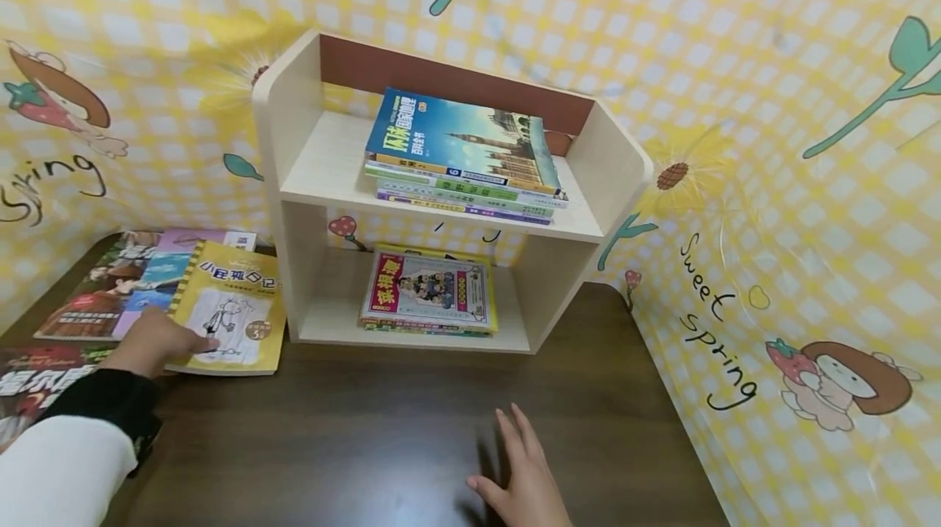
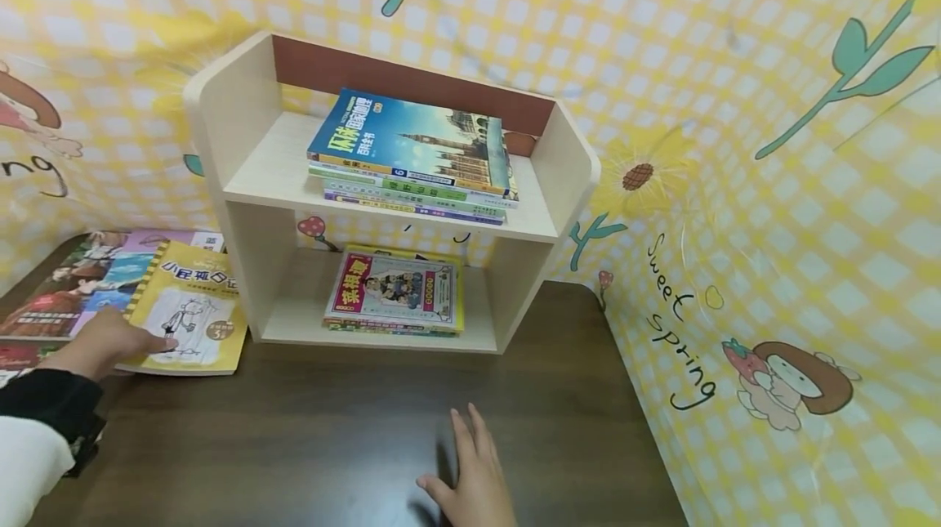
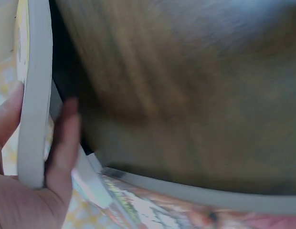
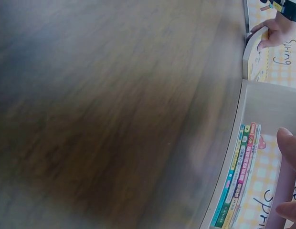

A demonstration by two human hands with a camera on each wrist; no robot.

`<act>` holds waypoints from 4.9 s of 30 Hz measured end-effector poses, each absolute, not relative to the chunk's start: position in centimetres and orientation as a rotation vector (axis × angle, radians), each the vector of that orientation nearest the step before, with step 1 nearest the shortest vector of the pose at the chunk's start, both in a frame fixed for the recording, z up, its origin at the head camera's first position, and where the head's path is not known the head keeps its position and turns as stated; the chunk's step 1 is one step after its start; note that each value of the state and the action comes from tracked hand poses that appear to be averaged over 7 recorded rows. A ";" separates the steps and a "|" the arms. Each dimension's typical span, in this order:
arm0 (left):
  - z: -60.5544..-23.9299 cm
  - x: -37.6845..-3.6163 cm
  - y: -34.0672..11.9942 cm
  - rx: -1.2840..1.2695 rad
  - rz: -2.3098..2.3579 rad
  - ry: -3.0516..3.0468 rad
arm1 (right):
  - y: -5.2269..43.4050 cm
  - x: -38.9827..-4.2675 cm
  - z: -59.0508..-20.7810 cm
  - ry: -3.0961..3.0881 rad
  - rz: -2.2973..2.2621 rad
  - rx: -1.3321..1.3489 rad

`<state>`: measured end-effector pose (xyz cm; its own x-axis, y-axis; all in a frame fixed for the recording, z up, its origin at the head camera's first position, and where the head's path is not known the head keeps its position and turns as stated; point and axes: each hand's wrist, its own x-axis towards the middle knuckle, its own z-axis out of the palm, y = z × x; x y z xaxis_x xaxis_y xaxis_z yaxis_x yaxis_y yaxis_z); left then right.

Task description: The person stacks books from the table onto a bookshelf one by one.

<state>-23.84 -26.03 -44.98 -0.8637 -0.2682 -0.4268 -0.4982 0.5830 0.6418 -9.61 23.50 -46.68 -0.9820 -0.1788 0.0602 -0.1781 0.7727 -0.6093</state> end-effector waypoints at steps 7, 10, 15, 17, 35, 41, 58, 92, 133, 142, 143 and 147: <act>-45.7 -21.7 -26.6 -0.673 1.424 2.542 | 22.9 -9.9 -46.5 2.984 -1.025 -0.349; -46.3 -20.2 -26.7 -0.604 1.475 2.665 | 22.6 -9.7 -46.1 2.981 -1.033 -0.359; -46.7 -16.6 -26.1 -0.565 1.559 2.805 | 22.3 -9.6 -45.8 2.977 -1.049 -0.380; -46.7 -15.1 -25.9 -0.573 1.527 2.866 | 22.2 -9.6 -45.7 2.979 -1.056 -0.399; -45.9 -6.2 -18.4 -0.294 1.842 2.762 | 18.8 -10.4 -42.8 2.812 -1.166 -0.450; -44.6 -6.8 -13.3 -0.246 2.071 2.497 | 16.4 -11.2 -41.9 2.553 -1.446 -0.422; -41.3 -9.3 -4.6 -0.195 2.254 2.259 | 13.7 -11.1 -42.2 2.071 -2.120 -0.334; -40.6 -14.9 -9.0 0.387 2.304 1.676 | 24.7 -12.6 -37.8 1.718 -1.766 -0.369; -40.3 -11.5 -8.8 0.502 2.063 2.145 | 20.2 -16.5 -37.0 2.080 -2.120 0.128; -40.3 -10.8 -8.0 0.394 2.214 2.176 | 18.8 -15.1 -36.4 1.954 -2.217 -0.018; -40.4 -10.8 -7.8 0.392 2.228 2.176 | 18.8 -14.8 -36.5 1.945 -2.219 -0.039; -40.7 -11.0 -7.6 0.316 2.238 2.263 | 18.6 -14.1 -36.7 1.874 -2.233 -0.137</act>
<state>-11.01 -7.59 -40.68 -0.9788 0.1002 0.1785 0.1796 0.0019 0.9837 -14.10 18.64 -36.67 -0.9709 -0.2287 -0.0711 0.1097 -0.1607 -0.9809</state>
